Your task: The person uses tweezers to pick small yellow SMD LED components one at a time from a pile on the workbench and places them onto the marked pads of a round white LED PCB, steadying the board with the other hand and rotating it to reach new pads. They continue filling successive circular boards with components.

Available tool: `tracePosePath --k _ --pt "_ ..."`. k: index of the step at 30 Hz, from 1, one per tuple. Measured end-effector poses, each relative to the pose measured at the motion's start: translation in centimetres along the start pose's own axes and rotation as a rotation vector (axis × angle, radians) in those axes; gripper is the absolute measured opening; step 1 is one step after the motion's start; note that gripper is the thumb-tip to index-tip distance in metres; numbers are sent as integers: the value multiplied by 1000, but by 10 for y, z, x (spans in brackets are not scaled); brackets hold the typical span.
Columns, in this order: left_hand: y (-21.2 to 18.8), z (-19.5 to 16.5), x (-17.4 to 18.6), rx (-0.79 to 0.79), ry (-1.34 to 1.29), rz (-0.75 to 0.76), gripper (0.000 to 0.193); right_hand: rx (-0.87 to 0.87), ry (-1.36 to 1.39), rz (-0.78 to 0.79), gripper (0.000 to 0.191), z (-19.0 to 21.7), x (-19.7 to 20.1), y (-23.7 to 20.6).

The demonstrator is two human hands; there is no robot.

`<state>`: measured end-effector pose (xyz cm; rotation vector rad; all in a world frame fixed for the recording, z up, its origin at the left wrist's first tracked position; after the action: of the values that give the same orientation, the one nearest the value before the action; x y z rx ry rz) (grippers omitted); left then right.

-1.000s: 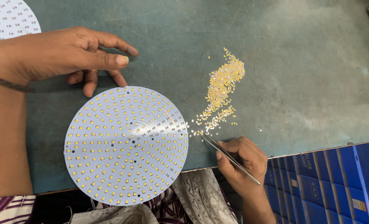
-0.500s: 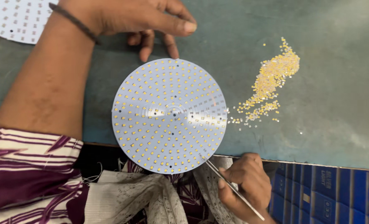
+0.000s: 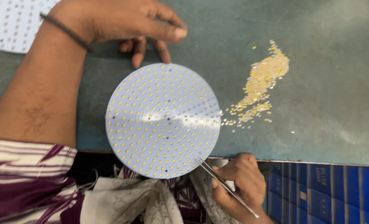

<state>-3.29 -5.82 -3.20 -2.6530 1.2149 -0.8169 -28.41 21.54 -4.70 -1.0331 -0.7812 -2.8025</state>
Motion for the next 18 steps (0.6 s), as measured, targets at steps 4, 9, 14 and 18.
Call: tracePosePath --k 4,9,14,18 --pt "6 -1 0 55 -4 78 74 -213 -51 -161 13 -32 22 5" --pt "4 -1 0 127 49 66 71 -314 -27 -269 12 -57 32 3" --pt "4 -1 -1 146 31 57 69 -268 -42 -210 15 -55 31 5" --pt "2 -2 -2 155 29 49 69 -252 -80 -209 14 -51 32 10"
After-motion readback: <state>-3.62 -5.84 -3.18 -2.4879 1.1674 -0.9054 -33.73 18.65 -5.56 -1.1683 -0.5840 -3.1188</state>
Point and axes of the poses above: each hand's wrist, its own y-axis towards the middle knuckle, its own x-axis out of the back of the hand, z = x × y, the point moved 3 cm from there along y, towards the middle knuckle, and after that the axes turned 3 degrees about y, right-handed, at the moved point
